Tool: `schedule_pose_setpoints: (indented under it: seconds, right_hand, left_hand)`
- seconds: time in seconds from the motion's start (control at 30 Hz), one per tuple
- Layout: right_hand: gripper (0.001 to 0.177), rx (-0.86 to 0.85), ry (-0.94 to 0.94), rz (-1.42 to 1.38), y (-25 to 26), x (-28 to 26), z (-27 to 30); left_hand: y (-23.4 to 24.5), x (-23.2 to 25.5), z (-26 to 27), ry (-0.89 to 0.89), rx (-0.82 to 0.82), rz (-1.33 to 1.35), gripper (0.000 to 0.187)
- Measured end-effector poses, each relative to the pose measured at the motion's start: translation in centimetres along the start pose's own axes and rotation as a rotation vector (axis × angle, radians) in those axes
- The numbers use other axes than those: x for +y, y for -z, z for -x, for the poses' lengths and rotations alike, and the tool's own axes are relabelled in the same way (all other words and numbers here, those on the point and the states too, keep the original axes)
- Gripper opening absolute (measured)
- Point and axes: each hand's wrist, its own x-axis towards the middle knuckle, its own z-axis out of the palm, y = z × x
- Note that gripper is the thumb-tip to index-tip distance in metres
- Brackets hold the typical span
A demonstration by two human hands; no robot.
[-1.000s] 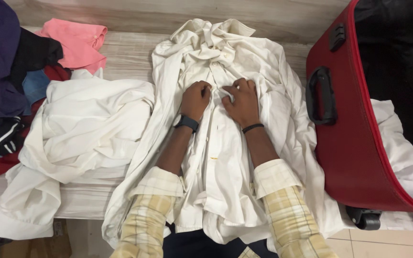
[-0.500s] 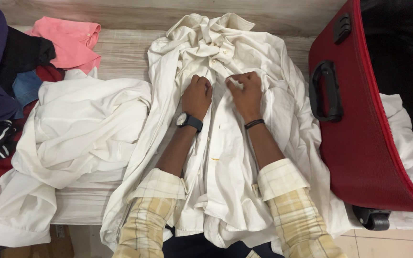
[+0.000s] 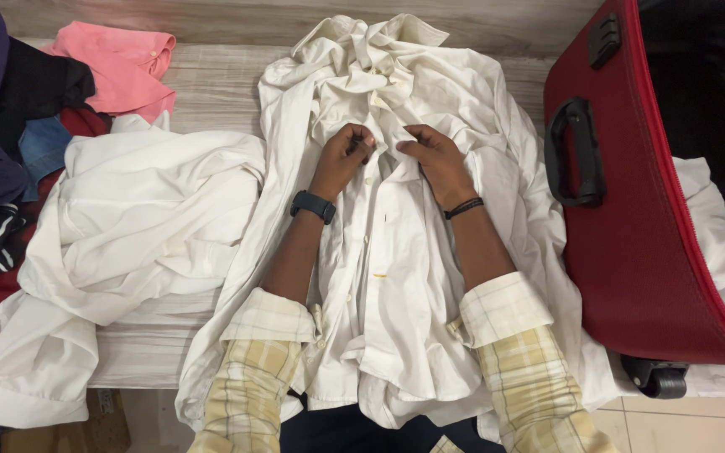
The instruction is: The person folds a shirt on a flat surface and places it into a suitcase before beginning to fold another shirt.
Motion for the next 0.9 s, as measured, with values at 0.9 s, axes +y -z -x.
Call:
schedule_pose_setpoints:
  seconds: [0.9]
  right_hand:
    - [0.02,0.24,0.309,0.365,-2.9,2.8,0.7]
  left_hand:
    - [0.2,0.8,0.0,-0.083,-0.029,0.127,0.053]
